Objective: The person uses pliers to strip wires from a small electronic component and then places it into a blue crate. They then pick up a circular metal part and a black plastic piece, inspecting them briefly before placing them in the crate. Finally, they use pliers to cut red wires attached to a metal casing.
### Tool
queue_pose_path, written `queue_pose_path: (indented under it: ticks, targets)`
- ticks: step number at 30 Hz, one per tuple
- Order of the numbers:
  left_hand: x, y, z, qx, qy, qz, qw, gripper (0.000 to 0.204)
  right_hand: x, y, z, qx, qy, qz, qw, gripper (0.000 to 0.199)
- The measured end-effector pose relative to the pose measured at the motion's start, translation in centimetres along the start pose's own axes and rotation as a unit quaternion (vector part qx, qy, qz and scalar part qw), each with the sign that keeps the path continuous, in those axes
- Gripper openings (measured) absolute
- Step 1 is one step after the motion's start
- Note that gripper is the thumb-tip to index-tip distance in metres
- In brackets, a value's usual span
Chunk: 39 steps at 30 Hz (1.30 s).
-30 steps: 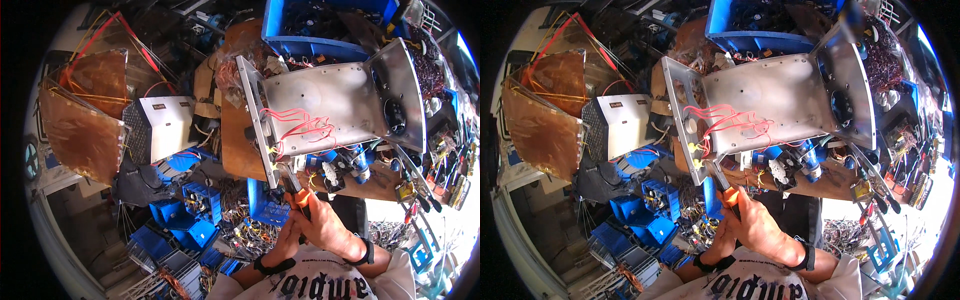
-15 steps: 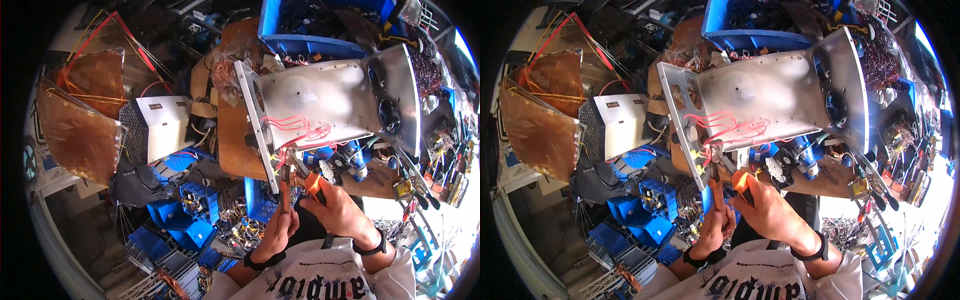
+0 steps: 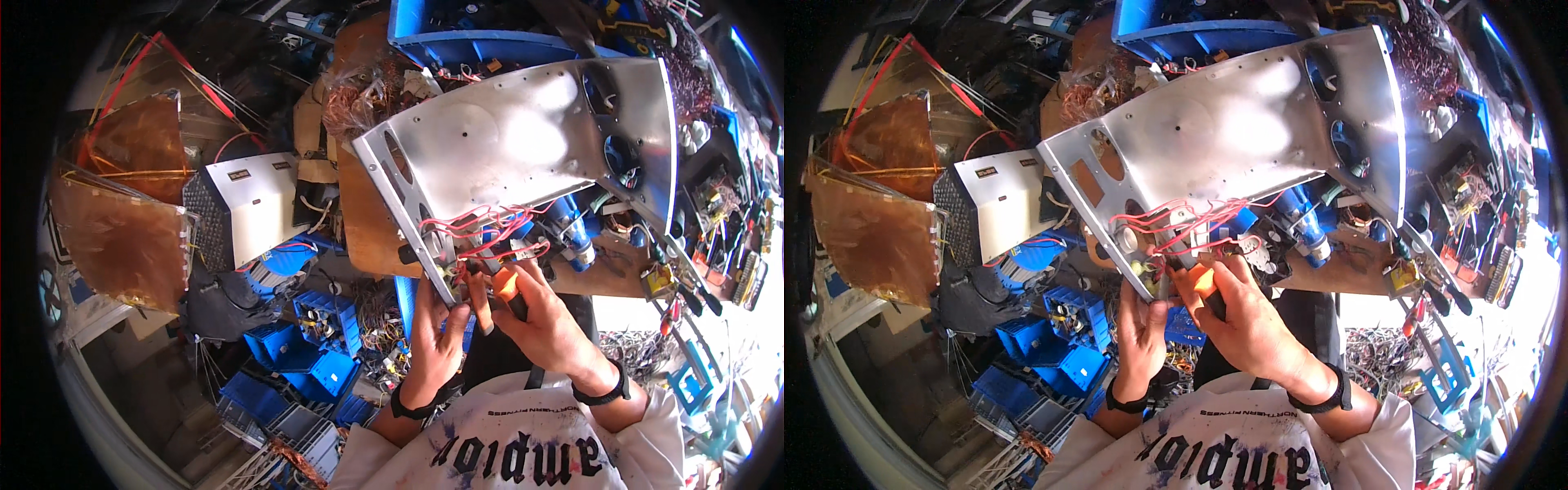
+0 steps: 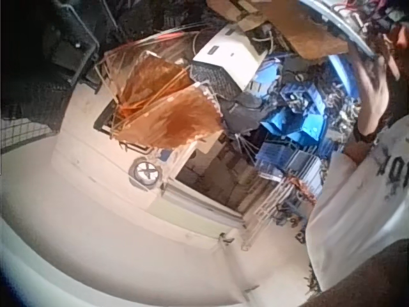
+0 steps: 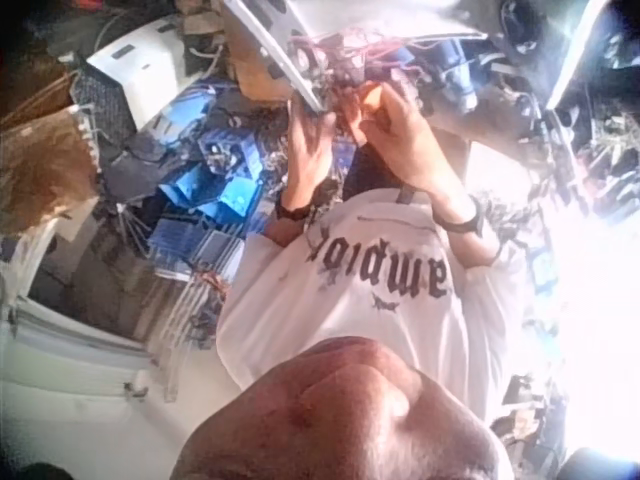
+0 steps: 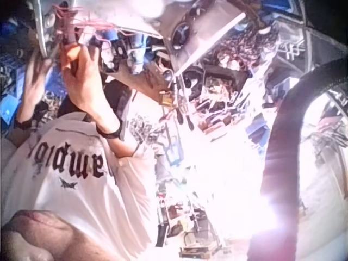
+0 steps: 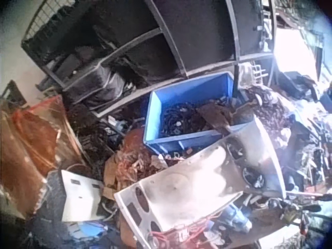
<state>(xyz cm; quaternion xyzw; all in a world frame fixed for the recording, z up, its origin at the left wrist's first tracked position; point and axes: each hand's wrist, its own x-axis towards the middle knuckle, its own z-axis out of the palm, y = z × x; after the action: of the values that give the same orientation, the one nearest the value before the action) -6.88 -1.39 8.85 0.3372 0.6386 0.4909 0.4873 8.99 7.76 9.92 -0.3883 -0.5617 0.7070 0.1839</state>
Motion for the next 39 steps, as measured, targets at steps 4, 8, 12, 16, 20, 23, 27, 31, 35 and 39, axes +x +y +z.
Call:
queue_pose_path:
  ticks: [4, 8, 12, 16, 20, 23, 27, 31, 35, 39]
  targets:
    - [0.1, -0.1, -0.1, 0.005, 0.011, -0.012, 1.0, 0.058, -0.6, 1.1, -0.6, 0.107, -0.043, 0.086, 0.99, 0.052]
    - [0.0, -0.8, -0.4, 0.088, 0.027, 0.018, 0.996, 0.052, -1.4, 4.7, 0.1, 0.119, -0.034, 0.006, 0.992, 0.071]
    - [-0.2, -1.0, -0.8, 0.11, 0.038, -0.006, 0.993, 0.067, -2.3, 6.1, 1.0, 0.207, -0.073, 0.011, 0.976, 0.08]
    - [-0.1, -1.3, -1.5, 0.1, 0.007, 0.01, 0.995, 0.066, -3.4, 6.8, 1.4, 0.198, -0.13, 0.064, 0.969, 0.08]
    - [-0.2, -1.2, -0.6, 0.113, 0.064, -0.009, 0.992, 0.079, -3.8, 7.6, 2.8, 0.19, -0.088, 0.028, 0.977, 0.081]
    - [0.0, -1.2, -0.9, 0.105, 0.045, 0.002, 0.993, 0.074, -4.0, 7.2, 3.5, 0.196, -0.067, 0.012, 0.978, 0.08]
    - [-0.2, -1.8, -1.9, 0.07, -0.004, 0.009, 0.998, 0.069, -4.1, 5.3, 3.4, 0.189, -0.086, 0.046, 0.977, 0.08]
    - [0.1, -1.4, -1.8, 0.054, -0.015, -0.011, 0.998, 0.073, -4.1, 5.6, 4.2, 0.216, -0.079, 0.056, 0.972, 0.08]
    - [0.0, -1.5, -1.9, 0.049, -0.016, 0.006, 0.999, 0.072, -3.8, 5.1, 3.9, 0.179, -0.096, 0.065, 0.977, 0.081]
    - [0.1, -1.7, -2.4, 0.075, -0.018, -0.002, 0.997, 0.072, -3.9, 5.2, 4.1, 0.156, -0.072, 0.043, 0.984, 0.083]
